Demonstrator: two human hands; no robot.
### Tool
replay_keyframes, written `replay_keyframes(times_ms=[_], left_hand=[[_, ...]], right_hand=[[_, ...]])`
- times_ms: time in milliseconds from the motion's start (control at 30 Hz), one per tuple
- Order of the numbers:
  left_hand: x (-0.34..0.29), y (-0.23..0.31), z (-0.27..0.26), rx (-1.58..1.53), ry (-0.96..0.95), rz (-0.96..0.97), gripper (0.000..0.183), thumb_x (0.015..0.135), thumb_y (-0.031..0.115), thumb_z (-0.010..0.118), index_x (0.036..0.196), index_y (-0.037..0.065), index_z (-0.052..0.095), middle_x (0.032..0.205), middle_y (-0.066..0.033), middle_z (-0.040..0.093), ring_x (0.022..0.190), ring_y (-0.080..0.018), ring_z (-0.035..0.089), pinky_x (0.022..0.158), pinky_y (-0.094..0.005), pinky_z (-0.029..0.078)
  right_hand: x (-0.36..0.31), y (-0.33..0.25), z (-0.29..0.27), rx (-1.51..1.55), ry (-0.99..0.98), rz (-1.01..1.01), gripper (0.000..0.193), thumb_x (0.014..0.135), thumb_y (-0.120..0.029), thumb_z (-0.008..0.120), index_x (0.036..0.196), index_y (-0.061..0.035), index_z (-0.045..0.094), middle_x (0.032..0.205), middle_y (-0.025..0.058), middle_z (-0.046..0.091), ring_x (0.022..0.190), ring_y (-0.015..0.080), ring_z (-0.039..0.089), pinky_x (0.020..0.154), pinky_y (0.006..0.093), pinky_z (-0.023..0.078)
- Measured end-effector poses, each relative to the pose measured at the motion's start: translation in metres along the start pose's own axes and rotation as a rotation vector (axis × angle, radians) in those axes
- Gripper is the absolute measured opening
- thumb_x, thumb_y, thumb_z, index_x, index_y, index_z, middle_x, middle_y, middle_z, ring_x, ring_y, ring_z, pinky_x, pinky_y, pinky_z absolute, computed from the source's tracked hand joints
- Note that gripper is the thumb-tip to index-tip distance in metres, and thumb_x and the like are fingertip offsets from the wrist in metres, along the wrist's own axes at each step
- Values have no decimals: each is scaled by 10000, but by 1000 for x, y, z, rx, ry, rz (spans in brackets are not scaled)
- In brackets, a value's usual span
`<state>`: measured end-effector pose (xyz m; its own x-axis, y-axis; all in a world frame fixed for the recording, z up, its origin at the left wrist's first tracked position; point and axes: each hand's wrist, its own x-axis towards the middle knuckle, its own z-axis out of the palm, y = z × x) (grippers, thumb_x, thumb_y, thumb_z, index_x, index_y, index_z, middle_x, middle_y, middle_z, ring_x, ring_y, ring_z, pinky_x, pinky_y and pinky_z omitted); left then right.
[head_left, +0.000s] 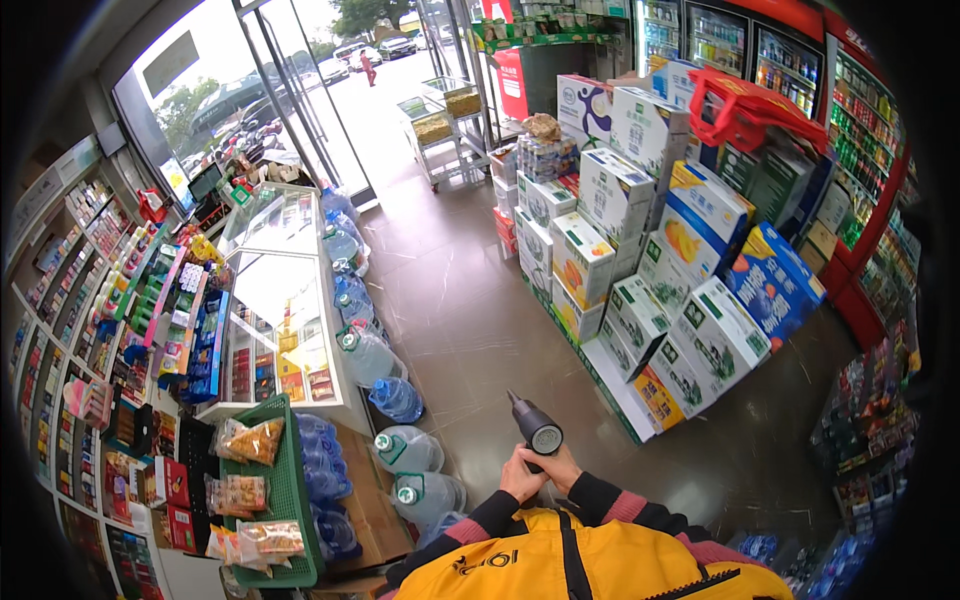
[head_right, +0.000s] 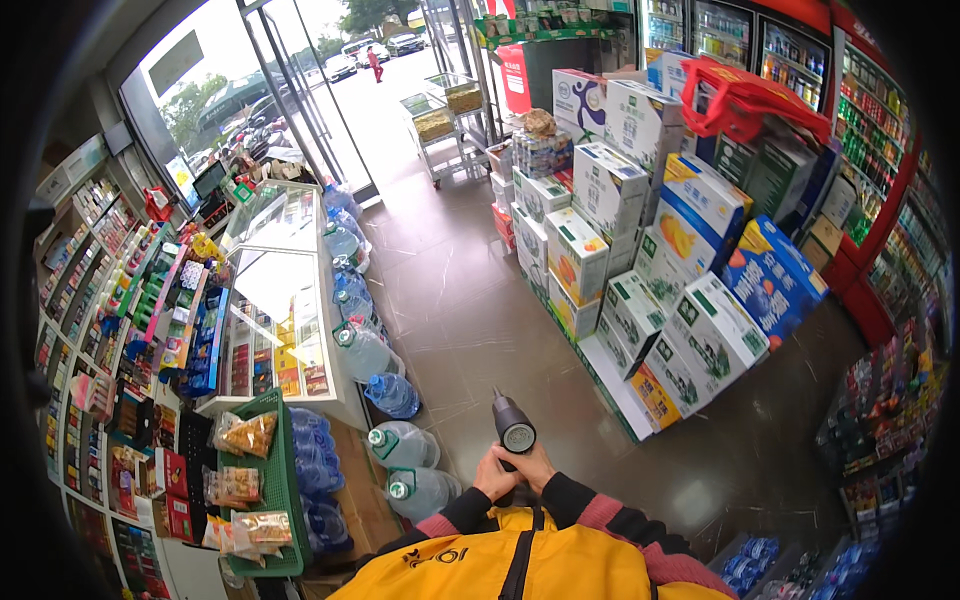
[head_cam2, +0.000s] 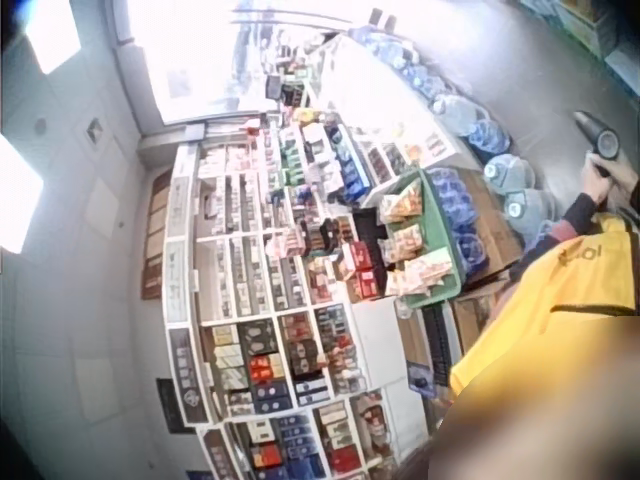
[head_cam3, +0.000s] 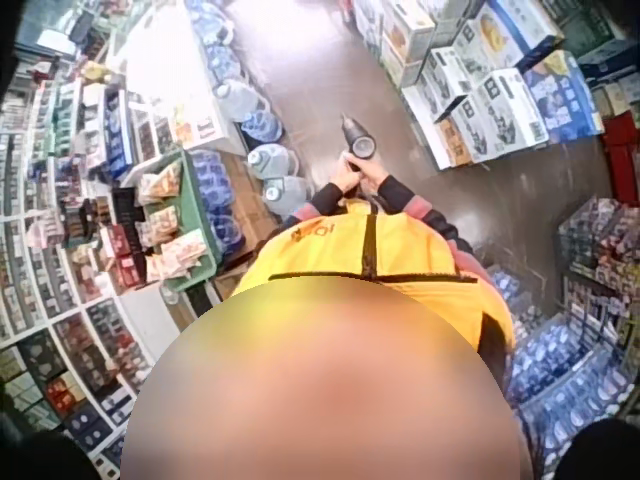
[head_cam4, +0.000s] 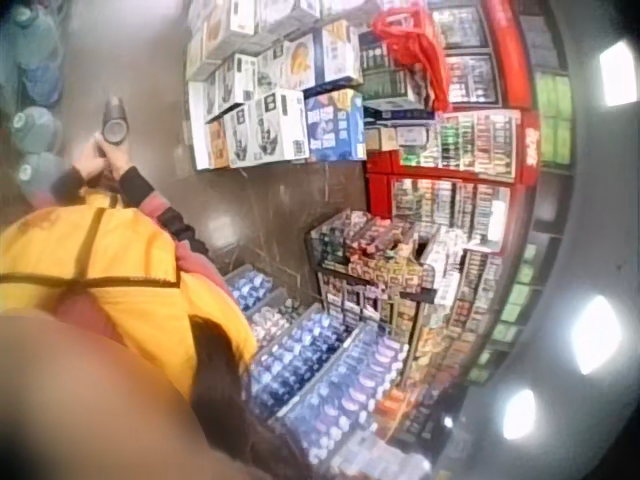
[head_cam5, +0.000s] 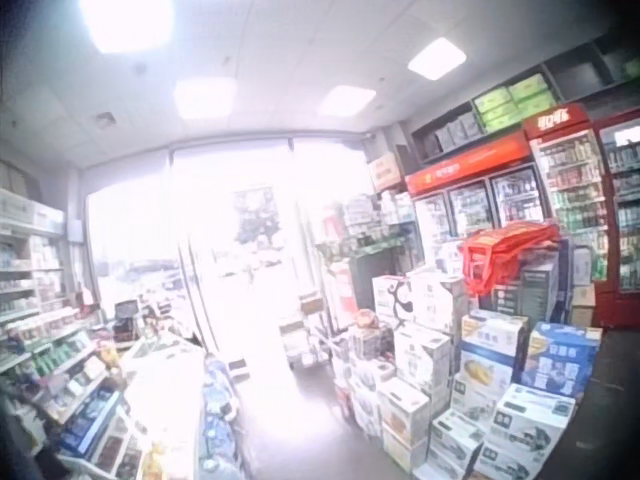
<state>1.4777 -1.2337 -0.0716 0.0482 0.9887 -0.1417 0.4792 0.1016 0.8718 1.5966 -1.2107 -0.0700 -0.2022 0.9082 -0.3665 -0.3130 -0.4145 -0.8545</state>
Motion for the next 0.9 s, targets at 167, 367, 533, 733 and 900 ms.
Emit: replay_keyframes(times_ms=[167, 367, 533, 733, 900], left_hand=[[111, 10, -17, -137, 53, 64, 414, 697, 169, 710, 1063, 18, 587, 974, -187, 666, 958, -303, 649, 830, -371, 499], [214, 4, -30, -248, -158, 24, 375, 672, 103, 722, 1014, -9, 616, 937, -147, 690, 880, -196, 656, 782, -335, 511], [278, 16, -54, -16, -80, 123, 439, 625, 113, 728, 1035, 5, 614, 889, -176, 686, 865, -291, 684, 763, -360, 518], [369, 26, -52, 123, 75, -89, 402, 633, 121, 705, 1007, 8, 613, 863, -183, 682, 834, -299, 687, 733, -367, 521], [423, 50, -31, 71, 199, -336, 374, 633, 122, 697, 977, 0, 617, 849, -162, 690, 786, -285, 679, 727, -363, 518]], right_hand=[[73, -58, 9, -84, 67, -160, 635, 720, -208, 807, 1231, 19, 505, 1158, 126, 599, 1085, 204, 570, 944, 345, 451], [153, -92, -34, -321, -20, -180, 480, 748, -281, 786, 1069, 26, 606, 988, 113, 651, 911, 182, 616, 796, 301, 495], [249, -128, -102, -232, -56, -115, 211, 831, -159, 705, 946, 13, 663, 857, 56, 674, 824, 106, 622, 762, 265, 502], [416, -193, -212, -324, 248, -76, 181, 827, -123, 679, 954, 1, 646, 860, 30, 660, 773, 104, 618, 729, 256, 500], [542, -238, -278, -651, 456, -256, 263, 732, -160, 693, 926, 7, 637, 834, 123, 676, 787, 222, 660, 750, 310, 518]])
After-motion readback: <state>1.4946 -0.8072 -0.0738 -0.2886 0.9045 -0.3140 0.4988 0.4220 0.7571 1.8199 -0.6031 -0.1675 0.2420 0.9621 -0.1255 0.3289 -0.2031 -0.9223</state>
